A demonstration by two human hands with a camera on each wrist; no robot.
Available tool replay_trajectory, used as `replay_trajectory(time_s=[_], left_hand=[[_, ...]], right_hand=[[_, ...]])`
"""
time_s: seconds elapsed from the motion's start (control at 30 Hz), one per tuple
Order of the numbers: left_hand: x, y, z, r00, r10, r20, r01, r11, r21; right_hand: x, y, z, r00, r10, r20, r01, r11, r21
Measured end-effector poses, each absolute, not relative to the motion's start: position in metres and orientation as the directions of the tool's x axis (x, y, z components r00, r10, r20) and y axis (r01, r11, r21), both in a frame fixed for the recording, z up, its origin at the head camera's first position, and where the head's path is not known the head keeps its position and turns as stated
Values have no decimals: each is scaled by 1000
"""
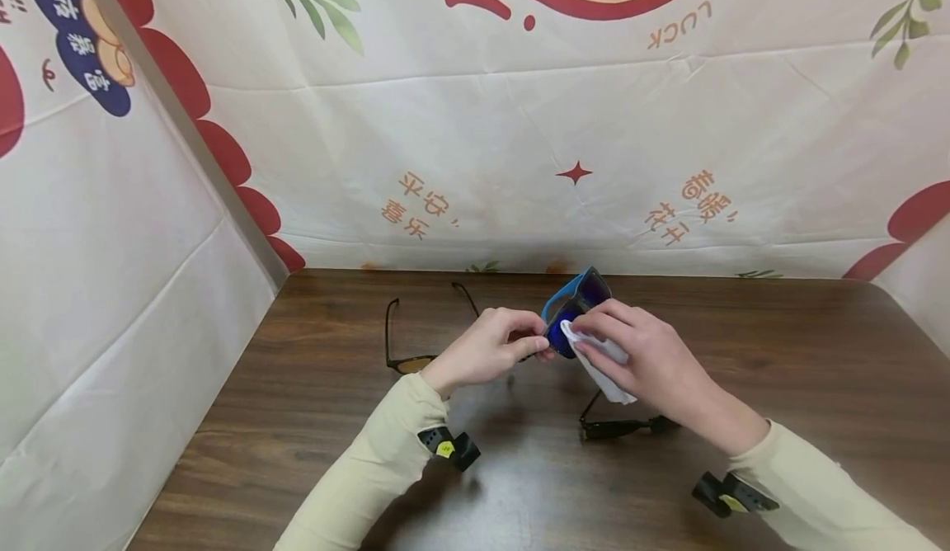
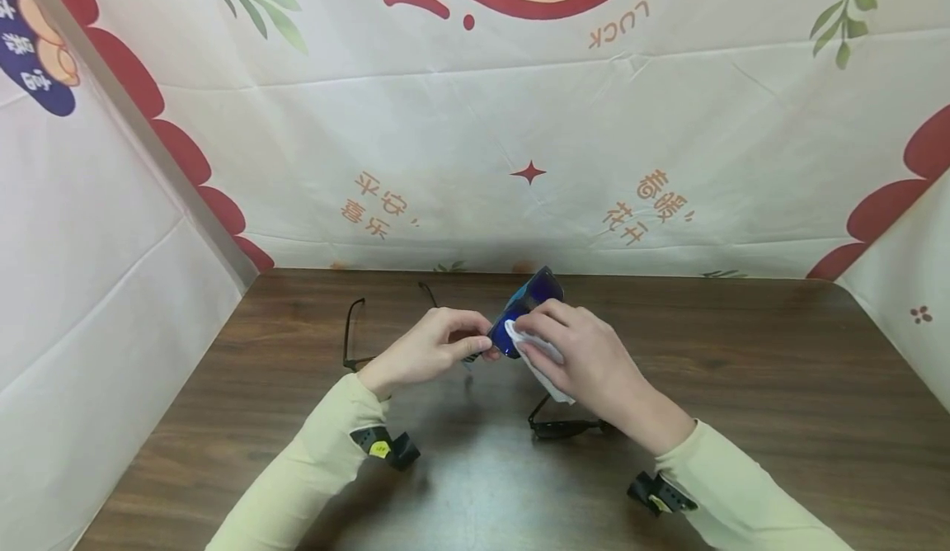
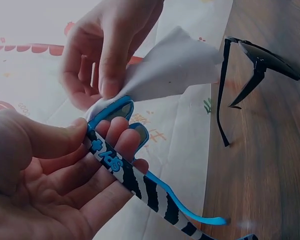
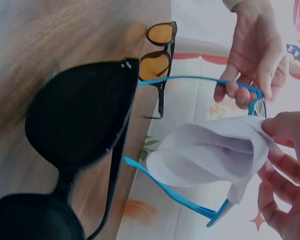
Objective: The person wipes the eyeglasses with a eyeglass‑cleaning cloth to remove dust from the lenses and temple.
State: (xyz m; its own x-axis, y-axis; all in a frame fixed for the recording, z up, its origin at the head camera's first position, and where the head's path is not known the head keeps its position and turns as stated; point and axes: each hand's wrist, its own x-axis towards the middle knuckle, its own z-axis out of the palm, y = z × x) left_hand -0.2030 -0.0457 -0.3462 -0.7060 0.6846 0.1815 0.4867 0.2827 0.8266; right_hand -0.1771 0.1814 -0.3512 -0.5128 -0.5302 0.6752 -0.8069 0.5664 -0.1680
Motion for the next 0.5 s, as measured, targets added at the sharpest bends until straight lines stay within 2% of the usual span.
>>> replay_trajectory(time_s=[0.17, 0.23, 0.5], left_hand=[[-202, -43, -347, -665, 723, 187, 515, 262, 816], [-201, -42, -347, -659, 728, 188, 519, 260, 814], [-199, -43, -349, -692, 695, 196, 503, 269, 821]], right_hand=[[-180, 179, -347, -568, -464, 680, -762, 608, -222], [-180, 175, -346, -571, -454, 684, -763, 602, -236], [-172, 166, -357, -491, -510, 706, -817, 551, -170]])
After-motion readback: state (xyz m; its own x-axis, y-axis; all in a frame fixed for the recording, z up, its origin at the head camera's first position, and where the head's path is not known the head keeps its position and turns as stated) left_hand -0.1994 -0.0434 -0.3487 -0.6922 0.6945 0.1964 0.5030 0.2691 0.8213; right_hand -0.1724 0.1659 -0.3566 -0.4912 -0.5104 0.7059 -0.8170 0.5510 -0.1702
